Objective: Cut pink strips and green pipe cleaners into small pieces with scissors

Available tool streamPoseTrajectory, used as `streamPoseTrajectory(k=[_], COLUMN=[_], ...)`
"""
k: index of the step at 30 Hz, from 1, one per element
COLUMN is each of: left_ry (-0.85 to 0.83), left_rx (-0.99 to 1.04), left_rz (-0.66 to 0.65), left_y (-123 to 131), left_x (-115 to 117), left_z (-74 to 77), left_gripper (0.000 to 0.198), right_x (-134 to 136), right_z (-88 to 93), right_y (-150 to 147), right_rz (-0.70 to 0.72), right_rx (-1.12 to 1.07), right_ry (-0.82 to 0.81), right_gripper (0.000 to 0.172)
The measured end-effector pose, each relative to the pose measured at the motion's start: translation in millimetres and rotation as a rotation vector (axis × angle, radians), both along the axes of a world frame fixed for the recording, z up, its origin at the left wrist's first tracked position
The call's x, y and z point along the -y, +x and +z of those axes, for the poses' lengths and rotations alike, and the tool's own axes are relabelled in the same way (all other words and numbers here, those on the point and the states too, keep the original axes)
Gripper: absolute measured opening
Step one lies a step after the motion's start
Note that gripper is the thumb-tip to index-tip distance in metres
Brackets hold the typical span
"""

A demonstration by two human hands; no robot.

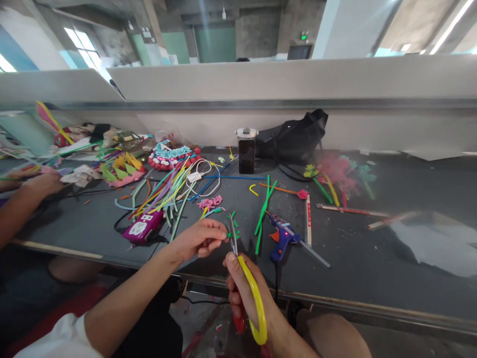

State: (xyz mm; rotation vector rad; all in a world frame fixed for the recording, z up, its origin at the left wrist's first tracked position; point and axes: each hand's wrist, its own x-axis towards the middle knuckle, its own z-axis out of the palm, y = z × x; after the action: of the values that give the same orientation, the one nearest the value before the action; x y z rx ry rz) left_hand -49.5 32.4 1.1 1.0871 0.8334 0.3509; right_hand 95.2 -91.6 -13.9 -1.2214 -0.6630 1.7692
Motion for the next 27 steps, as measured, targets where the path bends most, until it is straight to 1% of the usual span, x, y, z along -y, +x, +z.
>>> streamPoseTrajectory(k=[5, 9, 15, 18, 20, 24, 27], left_ry=[-0.012, -0.039, -0.013, -0.008, -0.012, -0.044, -0.049], left_rx=[0.001, 0.005, 0.052, 0.097, 0.116, 0.128, 0.113], left_rz=[0.017, 0.015, 0.020, 0.017, -0.007, -0.147, -0.228], left_y=[1, 3, 0, -2, -3, -1, 1], left_x=[-4, -7, -10, -12, -11, -6, 0], left_z=[-3.8, -7.2, -8.3, -6.3, -4.7, -2.0, -0.8], left_gripper=[0.014, 0.014, 0.016, 0.021, 0.023, 0.024, 0.027], right_x=[-4, -8, -11, -14, -17, -28, -34], right_z=[0.3, 0.5, -0.5, -1.0, -1.5, -1.0, 2.1], right_y=[1, 3, 5, 9, 13, 19, 21], right_rz=[-0.003, 0.007, 0.014, -0.006, -0.063, -0.197, -0.231], right_rx=[-0.027, -0.057, -0.032, -0.063, -0.039, 0.085, 0.164], right_ry=[-0.075, -0.116, -0.126, -0.060, 0.024, 0.206, 0.281], right_gripper=[0.060, 0.055, 0.050, 0.048, 0.046, 0.054, 0.059])
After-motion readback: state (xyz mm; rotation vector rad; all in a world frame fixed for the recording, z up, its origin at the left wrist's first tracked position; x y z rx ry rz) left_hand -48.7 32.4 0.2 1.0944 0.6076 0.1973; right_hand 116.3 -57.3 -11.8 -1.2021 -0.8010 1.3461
